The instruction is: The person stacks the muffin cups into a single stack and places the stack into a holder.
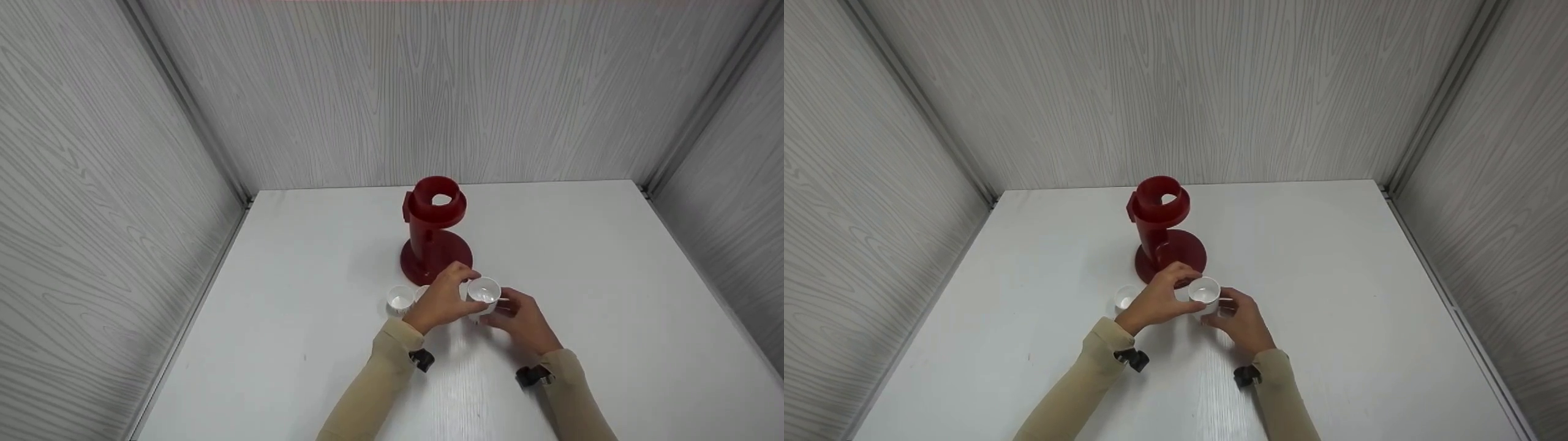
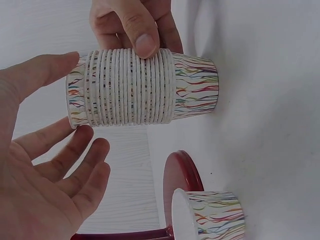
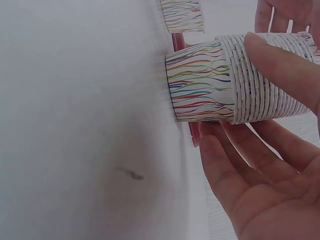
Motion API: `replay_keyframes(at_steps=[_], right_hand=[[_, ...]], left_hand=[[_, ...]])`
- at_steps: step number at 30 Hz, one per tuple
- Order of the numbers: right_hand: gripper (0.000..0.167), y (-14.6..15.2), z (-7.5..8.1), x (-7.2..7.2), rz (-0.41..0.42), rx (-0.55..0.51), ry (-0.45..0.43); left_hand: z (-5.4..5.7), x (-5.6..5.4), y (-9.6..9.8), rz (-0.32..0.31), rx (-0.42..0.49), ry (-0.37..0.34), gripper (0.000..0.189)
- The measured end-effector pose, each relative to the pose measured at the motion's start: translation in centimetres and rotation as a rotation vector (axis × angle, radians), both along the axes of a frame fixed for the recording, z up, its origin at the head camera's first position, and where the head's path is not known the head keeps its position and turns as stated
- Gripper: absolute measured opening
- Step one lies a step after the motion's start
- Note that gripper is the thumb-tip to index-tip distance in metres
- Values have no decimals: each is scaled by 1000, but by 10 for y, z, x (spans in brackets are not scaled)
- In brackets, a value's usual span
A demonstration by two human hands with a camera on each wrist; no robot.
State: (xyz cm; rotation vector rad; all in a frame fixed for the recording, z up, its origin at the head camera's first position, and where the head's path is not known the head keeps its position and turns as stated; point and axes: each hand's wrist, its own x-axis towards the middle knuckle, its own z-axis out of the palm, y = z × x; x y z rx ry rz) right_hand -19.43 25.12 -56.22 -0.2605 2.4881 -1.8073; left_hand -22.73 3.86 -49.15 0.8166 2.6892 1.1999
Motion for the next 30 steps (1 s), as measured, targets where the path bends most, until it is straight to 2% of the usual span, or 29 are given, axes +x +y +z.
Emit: replay_keyframes(at_steps=[12,21,30], right_hand=[[57,-1,2,1,-2,-21,-6],[59,0,1,-1,4,-39,-8],[59,0,1,-1,3,-42,-17]], left_hand=[[-3,0,2,12,-33,-41,59],[-2,-1,1,29,-54,-74,61],[-4,-2,0,16,-34,-63,63]])
